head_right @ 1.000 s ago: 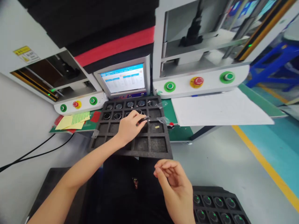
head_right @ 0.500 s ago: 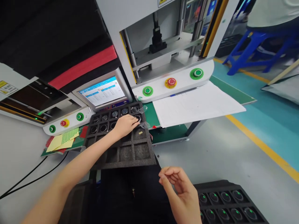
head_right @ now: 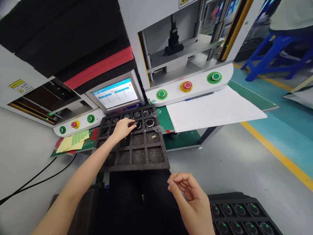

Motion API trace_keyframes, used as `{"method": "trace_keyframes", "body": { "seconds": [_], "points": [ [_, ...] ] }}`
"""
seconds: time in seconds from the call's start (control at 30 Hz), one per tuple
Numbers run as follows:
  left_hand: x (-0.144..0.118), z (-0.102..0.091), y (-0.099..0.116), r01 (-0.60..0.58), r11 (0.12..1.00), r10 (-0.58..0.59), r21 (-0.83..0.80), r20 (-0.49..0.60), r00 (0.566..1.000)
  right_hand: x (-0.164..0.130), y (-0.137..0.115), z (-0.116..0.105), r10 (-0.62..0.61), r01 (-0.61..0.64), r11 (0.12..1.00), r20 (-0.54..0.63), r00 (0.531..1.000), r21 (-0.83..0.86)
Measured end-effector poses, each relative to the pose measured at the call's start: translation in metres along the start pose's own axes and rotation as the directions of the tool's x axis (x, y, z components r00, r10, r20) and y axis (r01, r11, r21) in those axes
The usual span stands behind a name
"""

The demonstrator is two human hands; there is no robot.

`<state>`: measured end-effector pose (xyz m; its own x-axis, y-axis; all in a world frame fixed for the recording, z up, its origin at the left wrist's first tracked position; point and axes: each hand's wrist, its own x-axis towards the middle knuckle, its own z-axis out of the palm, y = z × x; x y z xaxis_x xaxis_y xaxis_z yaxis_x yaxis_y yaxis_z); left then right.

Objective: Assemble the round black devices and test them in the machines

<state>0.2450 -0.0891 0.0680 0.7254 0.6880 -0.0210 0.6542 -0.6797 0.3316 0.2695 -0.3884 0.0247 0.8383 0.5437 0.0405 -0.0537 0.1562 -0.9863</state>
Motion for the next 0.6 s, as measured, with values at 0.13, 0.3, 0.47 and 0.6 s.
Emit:
{"method": "trace_keyframes", "body": {
  "seconds": [0.13,0.3,0.47,0.6],
  "points": [
    [-0.013,-0.006,-0.004,0.039,0.952,-0.060,-0.304,-0.061,0.996,-0.007,-0.001,0.003,-0.059,0.059,0.995,0.008,0.998,-0.083],
    [-0.091,-0.004,0.014,0.057,0.719,-0.047,-0.693,0.034,0.998,-0.010,-0.005,0.016,-0.250,0.242,0.908,0.021,0.968,-0.343],
    [-0.183,0.008,0.039,0.209,0.182,-0.079,-0.961,0.198,0.977,-0.015,-0.019,0.047,-0.302,0.306,0.897,0.063,0.951,-0.319],
    [-0.218,0.012,0.039,0.135,0.139,-0.152,-0.981,0.113,0.982,-0.025,-0.029,0.063,-0.222,0.237,0.949,0.091,0.971,-0.208]
  ]
}}
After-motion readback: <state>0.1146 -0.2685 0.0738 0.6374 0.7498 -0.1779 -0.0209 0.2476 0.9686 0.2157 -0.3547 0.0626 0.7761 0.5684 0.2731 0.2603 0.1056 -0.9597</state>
